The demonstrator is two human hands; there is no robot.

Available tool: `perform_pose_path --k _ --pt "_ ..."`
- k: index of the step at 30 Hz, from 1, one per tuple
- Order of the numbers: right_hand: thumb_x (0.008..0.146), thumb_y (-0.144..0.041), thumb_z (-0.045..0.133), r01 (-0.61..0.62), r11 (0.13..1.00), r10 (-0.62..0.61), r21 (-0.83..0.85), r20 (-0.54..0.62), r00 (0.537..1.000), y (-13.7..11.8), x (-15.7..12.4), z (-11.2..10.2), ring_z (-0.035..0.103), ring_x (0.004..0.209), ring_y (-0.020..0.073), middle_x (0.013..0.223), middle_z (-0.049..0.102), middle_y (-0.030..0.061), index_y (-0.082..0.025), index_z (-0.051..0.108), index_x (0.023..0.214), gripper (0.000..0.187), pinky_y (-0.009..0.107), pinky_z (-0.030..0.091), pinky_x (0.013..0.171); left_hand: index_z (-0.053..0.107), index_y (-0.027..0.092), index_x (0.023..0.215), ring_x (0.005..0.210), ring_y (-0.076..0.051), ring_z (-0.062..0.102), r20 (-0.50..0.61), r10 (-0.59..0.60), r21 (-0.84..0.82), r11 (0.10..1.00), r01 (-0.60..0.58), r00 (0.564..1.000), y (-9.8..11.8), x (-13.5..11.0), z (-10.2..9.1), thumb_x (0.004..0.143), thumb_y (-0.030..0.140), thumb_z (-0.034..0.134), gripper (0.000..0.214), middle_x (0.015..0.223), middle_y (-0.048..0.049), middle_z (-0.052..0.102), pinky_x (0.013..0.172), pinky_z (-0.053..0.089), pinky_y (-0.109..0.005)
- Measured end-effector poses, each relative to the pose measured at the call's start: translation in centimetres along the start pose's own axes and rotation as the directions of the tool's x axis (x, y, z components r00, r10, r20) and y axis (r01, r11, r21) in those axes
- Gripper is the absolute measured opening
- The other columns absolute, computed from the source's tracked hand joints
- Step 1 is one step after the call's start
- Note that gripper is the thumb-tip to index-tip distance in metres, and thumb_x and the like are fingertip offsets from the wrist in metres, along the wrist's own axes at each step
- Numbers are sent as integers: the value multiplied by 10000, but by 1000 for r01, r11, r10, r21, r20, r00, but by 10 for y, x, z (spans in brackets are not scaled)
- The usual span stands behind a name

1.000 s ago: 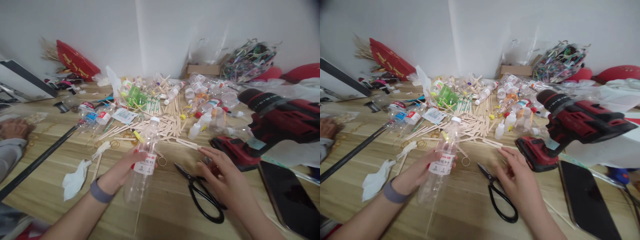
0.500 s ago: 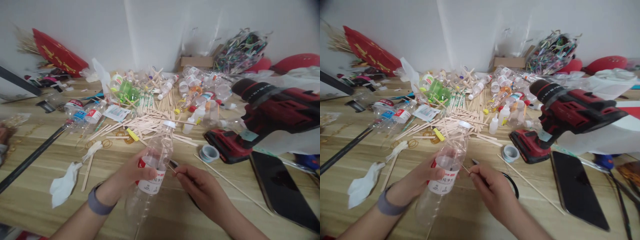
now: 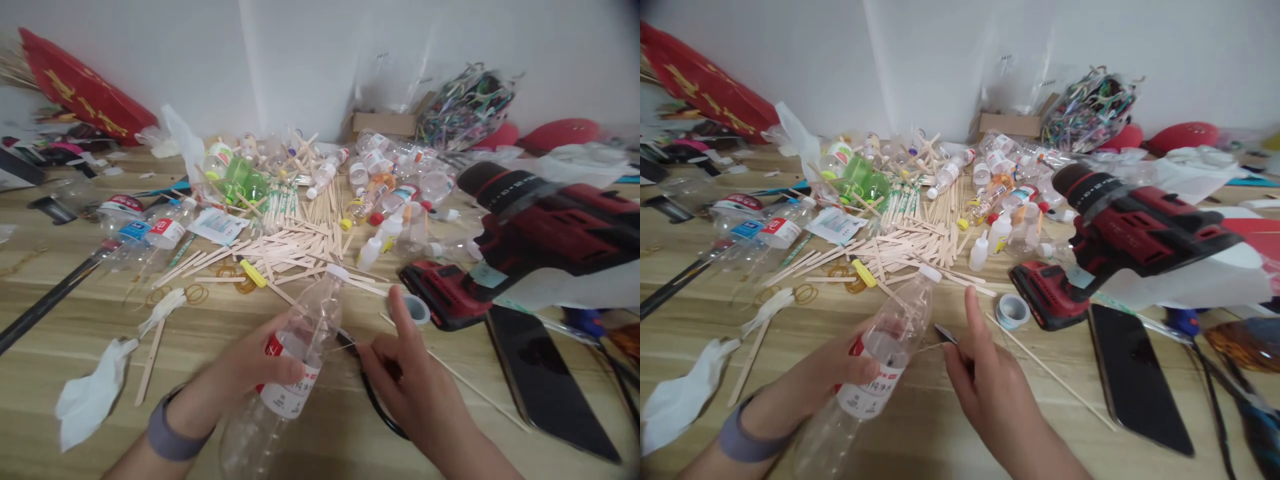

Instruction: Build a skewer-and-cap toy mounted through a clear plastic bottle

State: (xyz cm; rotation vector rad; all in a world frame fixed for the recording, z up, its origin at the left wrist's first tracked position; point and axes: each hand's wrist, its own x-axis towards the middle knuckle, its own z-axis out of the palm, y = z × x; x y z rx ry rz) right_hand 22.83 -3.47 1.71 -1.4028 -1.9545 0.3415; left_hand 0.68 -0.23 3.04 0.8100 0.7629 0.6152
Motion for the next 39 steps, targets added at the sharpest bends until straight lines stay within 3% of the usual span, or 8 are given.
perform_pose_path --k 4,12,17,22,26,28,30,39 --pt "915 -236 425 -87 996 84 36 59 995 1 5 1 459 376 117 510 511 -98 -82 -54 1516 784 197 379 409 633 214 987 657 -112 535 50 -24 12 1000 23 998 0 -2 3 571 325 860 486 757 30 630 599 364 -208" --pt "897 -240 424 -169 981 117 95 402 908 -4 8 -7 502 459 109 528 509 -60 -111 547 1301 441 199 364 435 601 194 1050 738 -149 592 81 20 -24 1000 -18 997 -3 -7 -7 580 382 859 568 839 -3 651 657 400 -236" --pt "929 -224 433 13 1000 -15 19 99 995 1 1 -2 510 402 115 532 541 -81 -154 256 1488 590 199 393 422 607 188 1055 726 -128 578 69 43 -21 999 -42 997 -6 -5 -8 590 365 853 555 837 9 650 644 391 -217" --pt "950 -231 423 94 993 -103 -73 -128 986 4 2 3 481 366 120 548 569 -87 -153 -80 1522 766 203 414 421 620 194 1051 722 -108 565 69 9 -14 1000 -8 998 -7 -3 -5 593 353 850 537 834 32 649 650 386 -200" --pt "910 -201 476 -13 999 8 44 126 992 -2 8 -4 514 397 117 542 576 -76 -121 246 1482 622 189 405 418 603 192 1052 712 -138 604 148 -25 0 1000 25 989 -7 -4 -4 536 374 875 610 833 2 681 632 416 -219" --pt "896 -180 476 -37 992 -11 120 377 926 -6 11 -8 563 472 116 570 597 -53 -191 586 1208 331 182 410 450 607 188 1037 704 -140 607 187 -23 17 1000 20 982 -7 -5 -4 514 390 885 626 829 -1 689 620 422 -216" --pt "898 -175 461 -67 983 -28 169 508 861 -10 12 -10 584 528 116 601 615 -39 -225 665 921 212 183 412 491 615 189 1021 705 -135 605 199 -3 19 1000 0 980 -7 -5 -3 515 411 883 614 826 6 690 621 427 -210" --pt "953 -239 408 -111 981 18 159 496 868 -4 8 -15 641 688 128 773 704 -9 -228 648 884 251 212 419 615 595 188 1038 714 -152 640 118 19 -35 999 -15 993 -8 -6 -11 534 391 873 611 841 -7 688 618 451 -216"
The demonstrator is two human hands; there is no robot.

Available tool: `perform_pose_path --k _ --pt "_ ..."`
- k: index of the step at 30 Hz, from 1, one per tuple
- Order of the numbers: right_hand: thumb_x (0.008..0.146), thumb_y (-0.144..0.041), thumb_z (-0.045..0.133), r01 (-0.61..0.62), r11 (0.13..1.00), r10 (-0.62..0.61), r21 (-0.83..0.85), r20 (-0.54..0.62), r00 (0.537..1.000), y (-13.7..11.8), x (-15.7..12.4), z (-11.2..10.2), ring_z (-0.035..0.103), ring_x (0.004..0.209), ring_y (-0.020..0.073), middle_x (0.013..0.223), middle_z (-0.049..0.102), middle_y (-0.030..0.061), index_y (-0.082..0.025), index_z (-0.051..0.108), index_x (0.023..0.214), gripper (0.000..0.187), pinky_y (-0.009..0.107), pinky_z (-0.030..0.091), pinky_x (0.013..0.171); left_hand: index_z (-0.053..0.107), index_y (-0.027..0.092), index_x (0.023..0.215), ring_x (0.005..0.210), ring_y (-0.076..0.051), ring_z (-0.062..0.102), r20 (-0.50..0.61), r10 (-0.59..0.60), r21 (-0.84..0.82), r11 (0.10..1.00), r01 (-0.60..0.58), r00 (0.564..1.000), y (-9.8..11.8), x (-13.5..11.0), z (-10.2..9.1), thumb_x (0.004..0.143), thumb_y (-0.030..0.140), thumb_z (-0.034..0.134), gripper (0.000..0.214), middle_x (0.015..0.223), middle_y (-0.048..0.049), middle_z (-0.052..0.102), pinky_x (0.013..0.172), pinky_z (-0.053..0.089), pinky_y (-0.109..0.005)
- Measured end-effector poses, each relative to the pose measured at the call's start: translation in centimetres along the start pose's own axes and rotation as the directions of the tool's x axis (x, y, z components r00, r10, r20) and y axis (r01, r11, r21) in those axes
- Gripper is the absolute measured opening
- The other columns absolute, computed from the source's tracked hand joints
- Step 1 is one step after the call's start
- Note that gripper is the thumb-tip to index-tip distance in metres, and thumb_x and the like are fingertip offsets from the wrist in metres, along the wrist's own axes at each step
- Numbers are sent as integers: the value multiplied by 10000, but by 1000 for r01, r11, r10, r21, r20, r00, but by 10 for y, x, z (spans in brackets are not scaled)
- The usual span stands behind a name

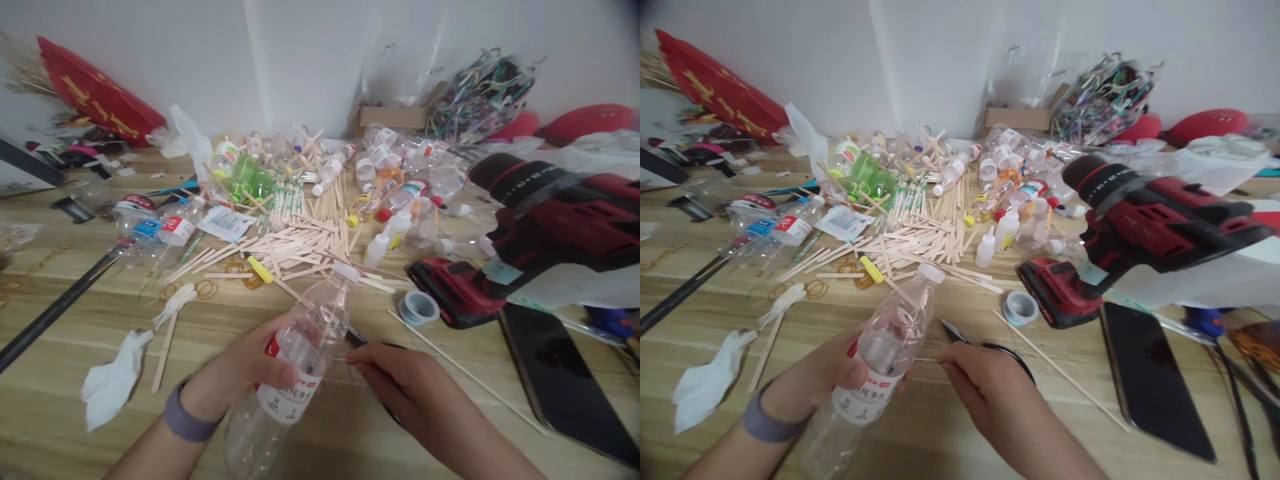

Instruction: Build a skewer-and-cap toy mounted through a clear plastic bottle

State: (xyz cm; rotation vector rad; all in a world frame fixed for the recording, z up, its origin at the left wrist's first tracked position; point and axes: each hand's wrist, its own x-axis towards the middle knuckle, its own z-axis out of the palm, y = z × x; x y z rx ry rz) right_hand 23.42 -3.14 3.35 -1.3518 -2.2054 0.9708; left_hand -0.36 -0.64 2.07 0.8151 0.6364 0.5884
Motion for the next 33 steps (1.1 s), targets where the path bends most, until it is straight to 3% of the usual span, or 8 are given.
perform_pose_path --k 8,11,15,18,22,26,28,33 --pt "940 -246 450 1 1000 -1 29 -30 1000 -3 -3 -11 585 562 104 621 634 -34 -222 641 791 244 188 398 513 577 208 1035 725 -147 610 -17 65 1 998 -65 998 -2 1 -2 552 374 869 587 843 8 666 633 413 -223" --pt "900 -231 524 61 998 -62 -12 -172 983 0 -4 -10 601 550 96 725 685 -20 -230 670 935 151 181 430 495 570 193 1070 708 -127 574 -17 43 20 999 -43 999 -5 1 -4 567 346 866 604 832 12 640 618 389 -212" --pt "906 -266 524 108 952 -248 -287 -512 822 0 -8 -9 602 494 113 705 690 -6 -219 616 1062 187 216 453 477 576 172 1057 709 -117 556 -58 16 51 999 -13 998 -5 4 -2 572 333 866 588 837 6 634 630 384 -213" --pt "928 -290 472 51 924 -279 -379 -577 767 -1 -9 -6 584 426 134 630 688 -8 -217 545 1158 252 250 443 440 581 170 1029 688 -114 549 -78 -27 64 997 32 997 -3 6 1 549 338 872 586 809 11 630 611 381 -210" --pt "943 -334 427 -89 906 -183 -414 -571 800 5 -4 -3 589 402 150 616 699 5 -181 493 1296 390 261 386 389 580 183 1008 678 -107 544 -56 -49 74 996 53 997 -3 5 3 523 308 878 582 801 26 633 606 381 -204" --pt "952 -344 420 -41 832 -219 -553 -395 892 15 -1 -5 627 434 158 580 702 0 -228 694 896 303 260 335 401 583 206 1021 717 -137 588 -9 -31 92 995 32 999 -2 0 4 548 326 855 559 822 30 653 629 399 -217" --pt "955 -343 431 -25 850 -216 -526 -392 894 18 -3 -6 662 495 160 620 720 3 -237 692 786 328 254 370 441 585 213 1033 728 -152 606 -16 -29 82 996 30 999 -1 -2 5 560 325 844 551 828 28 662 637 411 -225" --pt "946 -338 457 -27 920 -185 -392 -493 850 17 -4 -9 696 607 178 765 750 40 -222 696 915 268 253 458 533 593 200 1039 703 -139 602 -33 -37 39 999 38 999 1 -2 6 553 292 843 554 822 22 669 631 418 -218"
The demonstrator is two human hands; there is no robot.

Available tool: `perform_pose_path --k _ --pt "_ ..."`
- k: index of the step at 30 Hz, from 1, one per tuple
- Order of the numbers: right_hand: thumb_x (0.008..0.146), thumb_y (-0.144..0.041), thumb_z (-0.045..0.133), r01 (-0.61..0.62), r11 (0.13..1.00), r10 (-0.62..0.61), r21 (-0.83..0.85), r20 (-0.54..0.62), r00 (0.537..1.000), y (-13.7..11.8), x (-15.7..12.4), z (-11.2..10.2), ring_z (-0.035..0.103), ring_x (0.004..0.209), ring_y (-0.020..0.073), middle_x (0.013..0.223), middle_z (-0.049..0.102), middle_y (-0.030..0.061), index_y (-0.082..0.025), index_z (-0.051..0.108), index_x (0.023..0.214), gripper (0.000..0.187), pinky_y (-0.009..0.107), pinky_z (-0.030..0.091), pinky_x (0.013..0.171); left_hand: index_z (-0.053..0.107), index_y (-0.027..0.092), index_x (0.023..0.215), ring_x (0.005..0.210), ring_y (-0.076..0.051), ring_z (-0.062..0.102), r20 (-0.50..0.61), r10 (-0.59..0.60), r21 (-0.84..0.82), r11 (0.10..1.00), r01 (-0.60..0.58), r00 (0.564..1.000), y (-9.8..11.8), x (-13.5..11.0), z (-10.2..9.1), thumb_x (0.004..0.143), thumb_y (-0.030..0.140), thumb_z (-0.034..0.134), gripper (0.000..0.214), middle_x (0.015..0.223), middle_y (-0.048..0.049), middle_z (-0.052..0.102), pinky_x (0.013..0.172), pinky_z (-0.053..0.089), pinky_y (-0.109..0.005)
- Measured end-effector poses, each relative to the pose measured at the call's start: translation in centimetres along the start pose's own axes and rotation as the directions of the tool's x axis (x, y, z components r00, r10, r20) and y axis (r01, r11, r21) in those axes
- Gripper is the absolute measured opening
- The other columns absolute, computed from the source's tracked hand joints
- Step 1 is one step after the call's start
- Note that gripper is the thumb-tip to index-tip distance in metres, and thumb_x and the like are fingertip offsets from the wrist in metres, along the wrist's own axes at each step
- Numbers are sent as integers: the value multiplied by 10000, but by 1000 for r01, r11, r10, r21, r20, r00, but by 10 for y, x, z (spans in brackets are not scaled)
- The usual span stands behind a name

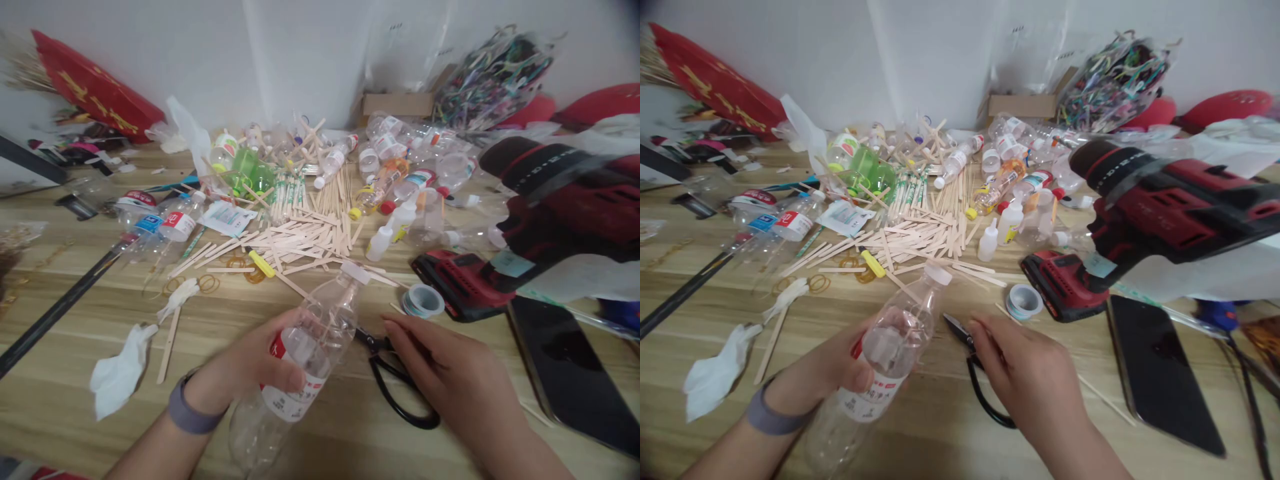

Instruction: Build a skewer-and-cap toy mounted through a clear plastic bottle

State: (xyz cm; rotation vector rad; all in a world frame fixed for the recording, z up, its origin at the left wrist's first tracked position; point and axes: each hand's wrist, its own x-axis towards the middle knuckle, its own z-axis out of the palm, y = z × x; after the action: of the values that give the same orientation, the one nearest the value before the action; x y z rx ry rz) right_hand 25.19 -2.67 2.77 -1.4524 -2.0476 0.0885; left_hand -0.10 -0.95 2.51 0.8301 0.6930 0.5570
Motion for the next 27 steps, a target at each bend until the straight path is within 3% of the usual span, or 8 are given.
perform_pose_path --k 2,5,8,10,16,20,23,27 --pt "928 -309 475 -18 992 13 123 41 999 -7 3 -1 682 620 168 763 732 45 -215 690 978 240 241 480 544 596 201 1040 710 -136 601 -3 8 5 1000 -8 1000 0 0 0 561 296 840 546 829 25 672 633 412 -211" --pt "884 -262 493 -100 940 24 325 228 973 -22 7 -1 611 524 137 643 663 10 -189 632 1159 316 216 476 496 599 204 1052 724 -139 597 19 13 6 1000 -13 1000 0 1 2 564 314 838 554 840 20 675 641 409 -215" --pt "874 -217 474 -194 876 -43 442 472 881 -34 5 1 597 514 122 615 653 -19 -194 616 1167 326 195 454 482 615 202 1060 726 -136 583 17 28 17 999 -29 999 -1 2 2 563 341 831 560 844 29 671 653 403 -219" --pt "897 -206 430 -210 869 -40 447 487 872 -35 2 3 617 547 122 655 680 -12 -211 631 1142 317 193 454 500 622 208 1054 721 -129 578 8 47 23 999 -47 999 -1 2 1 571 338 822 539 840 42 660 651 394 -215" --pt "907 -231 443 -157 924 13 350 380 925 -24 1 7 666 604 144 718 726 6 -230 679 1003 255 218 486 562 599 197 1054 715 -135 589 12 31 -13 999 -31 999 -2 2 -3 555 331 854 576 854 9 655 635 417 -218" --pt "929 -185 422 -123 912 -80 392 464 882 -24 0 10 689 741 144 829 740 12 -232 668 900 252 215 483 649 586 200 1035 704 -146 614 28 34 -46 998 -33 999 0 2 -4 546 372 869 591 831 0 663 619 434 -222" --pt "937 -181 413 -119 924 -94 363 518 850 -24 0 8 653 682 139 747 705 4 -222 648 833 260 219 449 619 573 213 1054 731 -172 645 15 43 -86 995 -42 999 1 -1 -4 564 378 859 591 859 -7 673 637 457 -241" --pt "903 -190 445 -238 890 -48 389 600 799 -22 4 -3 515 532 95 620 616 -34 -221 660 858 222 192 371 506 559 206 1085 758 -180 662 -36 68 -134 988 -73 997 4 -4 -5 589 356 845 592 901 -29 688 651 473 -247"
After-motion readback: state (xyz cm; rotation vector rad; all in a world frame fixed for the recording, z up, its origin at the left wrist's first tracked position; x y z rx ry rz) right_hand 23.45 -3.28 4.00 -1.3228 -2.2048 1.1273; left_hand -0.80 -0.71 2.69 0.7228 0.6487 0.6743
